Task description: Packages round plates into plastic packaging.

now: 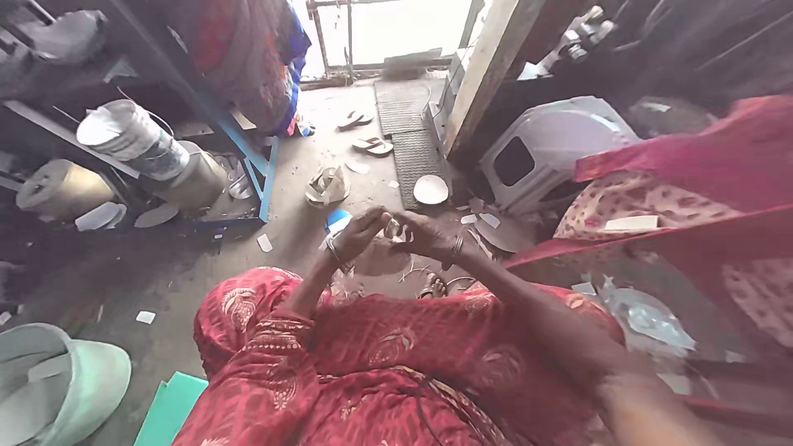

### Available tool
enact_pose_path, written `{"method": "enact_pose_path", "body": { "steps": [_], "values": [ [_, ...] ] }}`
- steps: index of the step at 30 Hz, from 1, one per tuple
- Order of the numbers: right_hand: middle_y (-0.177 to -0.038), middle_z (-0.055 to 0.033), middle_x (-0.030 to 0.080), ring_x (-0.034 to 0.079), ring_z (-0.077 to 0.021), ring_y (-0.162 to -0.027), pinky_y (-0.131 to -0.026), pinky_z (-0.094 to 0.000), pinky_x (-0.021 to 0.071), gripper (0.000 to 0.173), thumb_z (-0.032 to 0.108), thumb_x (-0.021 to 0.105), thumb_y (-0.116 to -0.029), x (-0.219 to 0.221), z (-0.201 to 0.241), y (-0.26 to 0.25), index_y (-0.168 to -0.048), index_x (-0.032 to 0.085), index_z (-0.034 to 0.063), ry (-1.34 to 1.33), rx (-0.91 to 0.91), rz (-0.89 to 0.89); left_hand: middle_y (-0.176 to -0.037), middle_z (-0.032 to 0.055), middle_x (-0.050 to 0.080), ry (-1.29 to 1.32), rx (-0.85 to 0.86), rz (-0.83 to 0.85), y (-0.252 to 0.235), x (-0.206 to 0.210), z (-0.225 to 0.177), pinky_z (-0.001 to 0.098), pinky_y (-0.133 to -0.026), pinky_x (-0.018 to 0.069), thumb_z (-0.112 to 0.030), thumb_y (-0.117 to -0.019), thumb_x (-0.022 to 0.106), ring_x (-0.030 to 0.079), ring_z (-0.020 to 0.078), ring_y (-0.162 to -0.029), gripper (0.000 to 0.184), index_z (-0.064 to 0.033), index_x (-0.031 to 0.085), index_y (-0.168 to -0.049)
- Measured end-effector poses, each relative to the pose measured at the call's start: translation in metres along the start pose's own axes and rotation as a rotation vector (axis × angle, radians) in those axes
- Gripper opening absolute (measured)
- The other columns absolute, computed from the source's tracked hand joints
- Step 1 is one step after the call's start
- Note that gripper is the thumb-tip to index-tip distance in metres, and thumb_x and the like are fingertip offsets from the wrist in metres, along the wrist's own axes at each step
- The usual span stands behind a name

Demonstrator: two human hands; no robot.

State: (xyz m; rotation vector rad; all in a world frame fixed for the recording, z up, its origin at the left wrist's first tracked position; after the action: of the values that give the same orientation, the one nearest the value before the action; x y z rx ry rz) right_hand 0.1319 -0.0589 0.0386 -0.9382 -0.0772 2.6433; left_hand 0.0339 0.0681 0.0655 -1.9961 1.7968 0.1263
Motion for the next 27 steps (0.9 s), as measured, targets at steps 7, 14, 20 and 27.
{"method": "enact_pose_path", "body": {
  "steps": [7,14,20,27],
  "values": [
    [-0.083,-0.0219,0.070,0.070,-0.0339,-0.079,-0.076,-0.0500,0.0571,0.014,0.005,0.069,-0.0907,0.023,-0.004,0.014,-0.091,0.070,-0.0095,0.144,0.012,-0.210,-0.114,0.0152,0.067,-0.318,0.209,-0.108,-0.006,0.026,0.011,0.0507,-0.099,0.0482,-0.013,-0.0980,0.063,0.061,0.0301,-0.113,0.017,-0.0007,0.075,-0.093],
    [-0.095,-0.0232,0.073,0.072,-0.0346,-0.087,-0.082,-0.0507,0.0565,0.020,-0.003,0.056,-0.0944,-0.001,-0.020,0.022,-0.106,0.072,-0.0079,0.153,-0.030,-0.303,-0.145,0.0202,0.054,-0.237,-0.033,0.200,-0.006,0.009,0.016,0.0494,-0.114,0.0413,-0.032,-0.0772,0.087,0.051,0.0321,-0.135,0.090,-0.0006,0.044,-0.150],
    [-0.094,-0.0236,0.072,0.072,-0.0357,-0.085,-0.081,-0.0515,0.0567,0.022,-0.004,0.058,-0.0936,-0.004,-0.015,0.018,-0.110,0.072,-0.0074,0.161,0.010,-0.299,-0.155,0.0176,0.047,-0.604,-0.424,0.375,0.006,0.028,0.037,0.0642,-0.103,0.0449,-0.013,-0.0901,0.073,0.054,0.0402,-0.132,0.092,-0.0222,0.021,-0.165],
    [-0.102,-0.0162,0.074,0.072,-0.0238,-0.093,-0.088,-0.0437,0.0570,0.025,-0.003,0.054,-0.0960,-0.019,-0.038,0.014,-0.114,0.071,-0.0033,0.031,0.068,-0.316,-0.117,0.0193,0.071,-0.848,-0.549,0.220,0.008,-0.010,0.051,0.0629,-0.089,0.0527,-0.006,-0.1023,0.051,0.069,0.0417,-0.105,0.033,-0.0100,0.067,-0.130]
  ]
}}
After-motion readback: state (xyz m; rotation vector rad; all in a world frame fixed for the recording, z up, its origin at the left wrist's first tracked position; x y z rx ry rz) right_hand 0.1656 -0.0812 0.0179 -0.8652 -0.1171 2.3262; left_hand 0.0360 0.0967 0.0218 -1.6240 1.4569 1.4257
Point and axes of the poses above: each hand's wrist, its own y-axis away from the middle knuckle, its own x-axis out of the palm, z = x × y, the point moved 5 cm from there along -y, towards the middle knuckle
